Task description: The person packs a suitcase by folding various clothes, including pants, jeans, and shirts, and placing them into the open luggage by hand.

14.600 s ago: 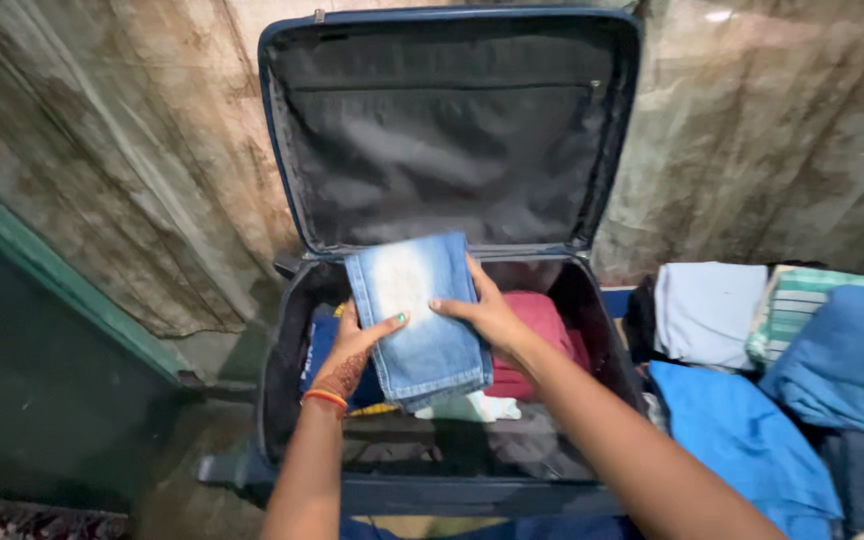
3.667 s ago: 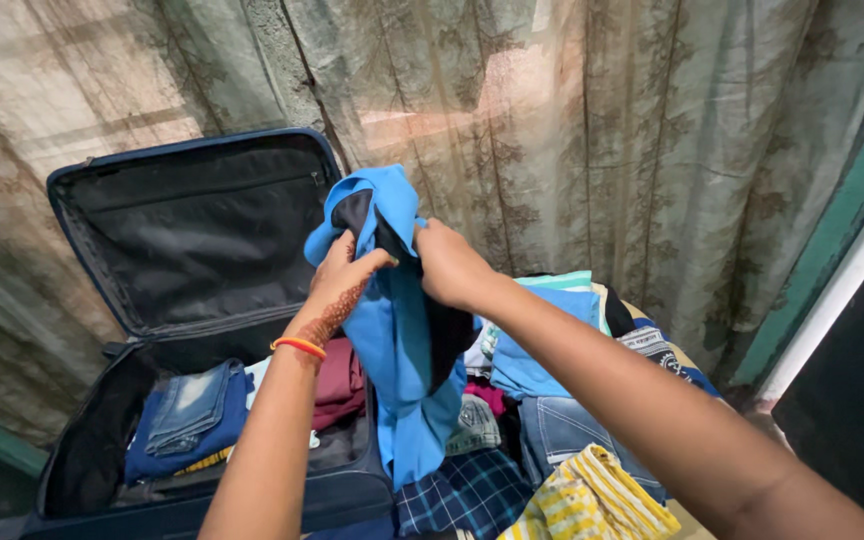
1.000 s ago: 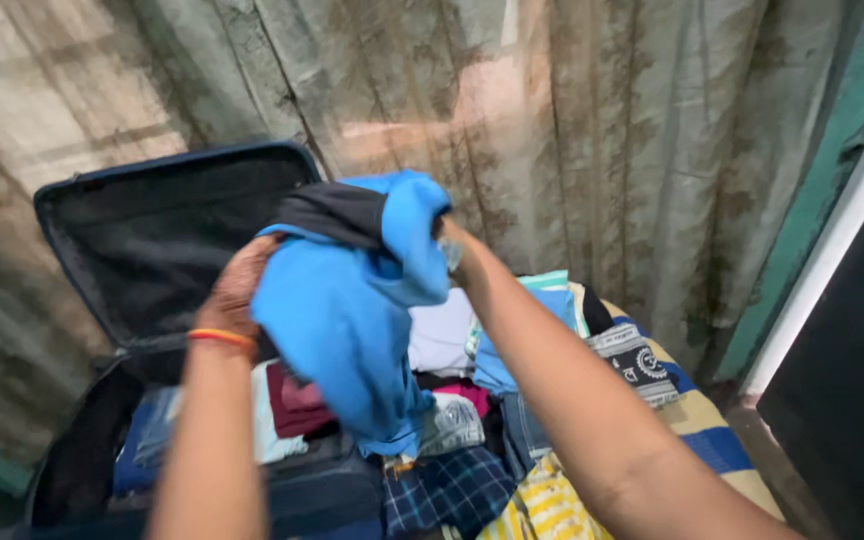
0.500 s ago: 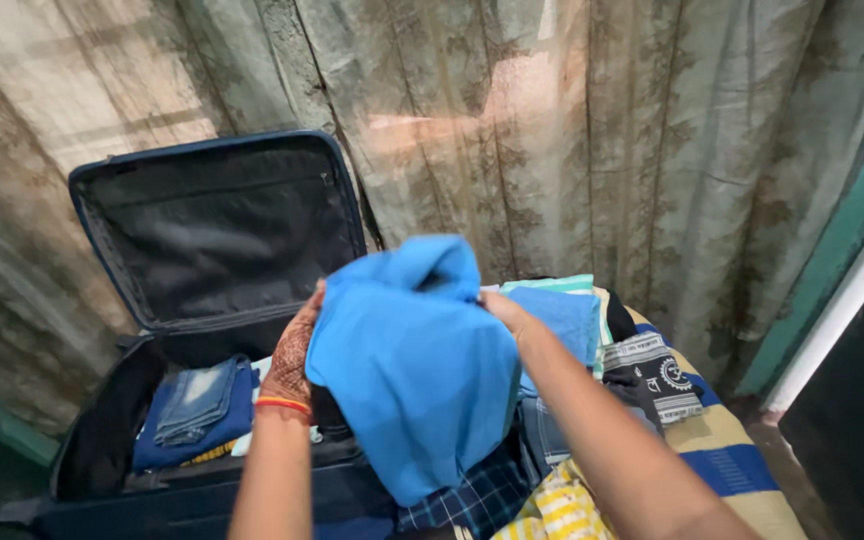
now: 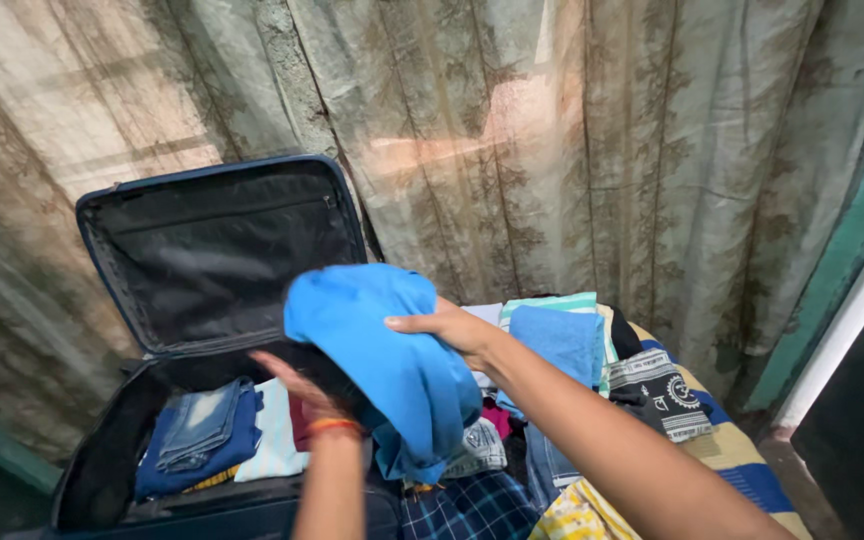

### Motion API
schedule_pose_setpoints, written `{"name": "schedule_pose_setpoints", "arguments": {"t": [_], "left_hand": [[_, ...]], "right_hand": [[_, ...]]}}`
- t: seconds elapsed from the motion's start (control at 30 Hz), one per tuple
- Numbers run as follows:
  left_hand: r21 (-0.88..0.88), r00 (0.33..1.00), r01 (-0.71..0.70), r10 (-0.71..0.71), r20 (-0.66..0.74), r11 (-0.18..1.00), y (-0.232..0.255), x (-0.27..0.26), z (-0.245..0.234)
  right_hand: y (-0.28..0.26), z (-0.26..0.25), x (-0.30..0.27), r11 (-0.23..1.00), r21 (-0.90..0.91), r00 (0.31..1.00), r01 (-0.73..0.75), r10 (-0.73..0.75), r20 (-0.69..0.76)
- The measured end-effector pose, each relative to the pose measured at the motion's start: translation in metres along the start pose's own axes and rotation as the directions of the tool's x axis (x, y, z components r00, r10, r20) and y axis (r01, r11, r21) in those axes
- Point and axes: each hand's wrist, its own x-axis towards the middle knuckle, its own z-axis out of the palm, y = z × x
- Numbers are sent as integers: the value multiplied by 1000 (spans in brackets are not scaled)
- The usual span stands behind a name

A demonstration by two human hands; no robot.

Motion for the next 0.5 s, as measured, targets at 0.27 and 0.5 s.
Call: {"name": "schedule_pose_setpoints", "arguments": {"t": [0.27, 0.5], "left_hand": [[-133, 751, 620, -537, 384, 773, 29, -91, 60], [-157, 696, 659, -518, 498, 736, 77, -58, 86]], "right_hand": [[6, -24, 25, 994, -106, 955, 38, -67, -290], [-56, -58, 31, 999, -12, 948, 45, -47, -316]]}}
